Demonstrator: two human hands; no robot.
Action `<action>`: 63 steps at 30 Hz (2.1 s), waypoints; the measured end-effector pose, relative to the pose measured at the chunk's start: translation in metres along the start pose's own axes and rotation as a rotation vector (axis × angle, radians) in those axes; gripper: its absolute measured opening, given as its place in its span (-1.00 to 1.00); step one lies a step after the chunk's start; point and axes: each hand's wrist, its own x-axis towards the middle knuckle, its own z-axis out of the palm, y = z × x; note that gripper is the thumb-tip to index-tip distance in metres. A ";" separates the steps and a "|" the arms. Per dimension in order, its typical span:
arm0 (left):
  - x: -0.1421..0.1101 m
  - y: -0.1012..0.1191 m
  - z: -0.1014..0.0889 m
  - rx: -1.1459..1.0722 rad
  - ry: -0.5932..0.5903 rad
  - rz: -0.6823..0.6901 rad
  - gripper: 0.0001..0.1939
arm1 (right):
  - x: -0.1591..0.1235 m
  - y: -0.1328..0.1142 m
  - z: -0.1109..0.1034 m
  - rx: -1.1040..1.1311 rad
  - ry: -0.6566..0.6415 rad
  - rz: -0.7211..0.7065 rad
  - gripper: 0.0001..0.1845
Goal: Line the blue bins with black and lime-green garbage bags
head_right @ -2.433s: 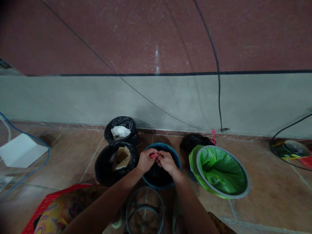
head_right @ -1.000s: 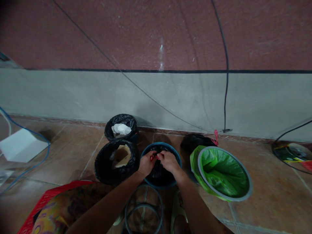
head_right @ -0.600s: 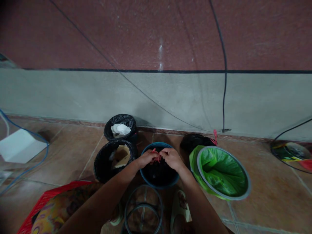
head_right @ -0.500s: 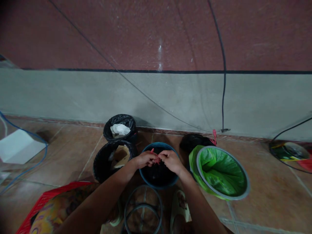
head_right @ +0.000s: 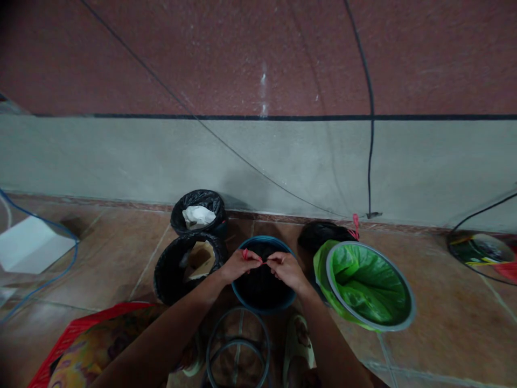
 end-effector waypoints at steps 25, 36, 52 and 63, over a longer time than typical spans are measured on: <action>0.002 -0.018 0.014 0.538 0.396 0.430 -0.85 | 0.014 -0.001 0.016 0.218 -0.126 -0.013 -0.67; -0.019 -0.043 0.024 0.567 0.419 0.145 -0.86 | 0.026 0.025 0.018 -0.359 0.323 -0.058 -0.75; -0.059 -0.075 0.013 0.656 0.729 -0.095 -0.55 | -0.006 0.043 0.053 -0.865 0.131 -0.073 -0.42; -0.049 -0.072 0.007 0.539 0.550 -0.487 -0.73 | -0.003 -0.003 0.005 -0.553 0.080 -0.324 -0.76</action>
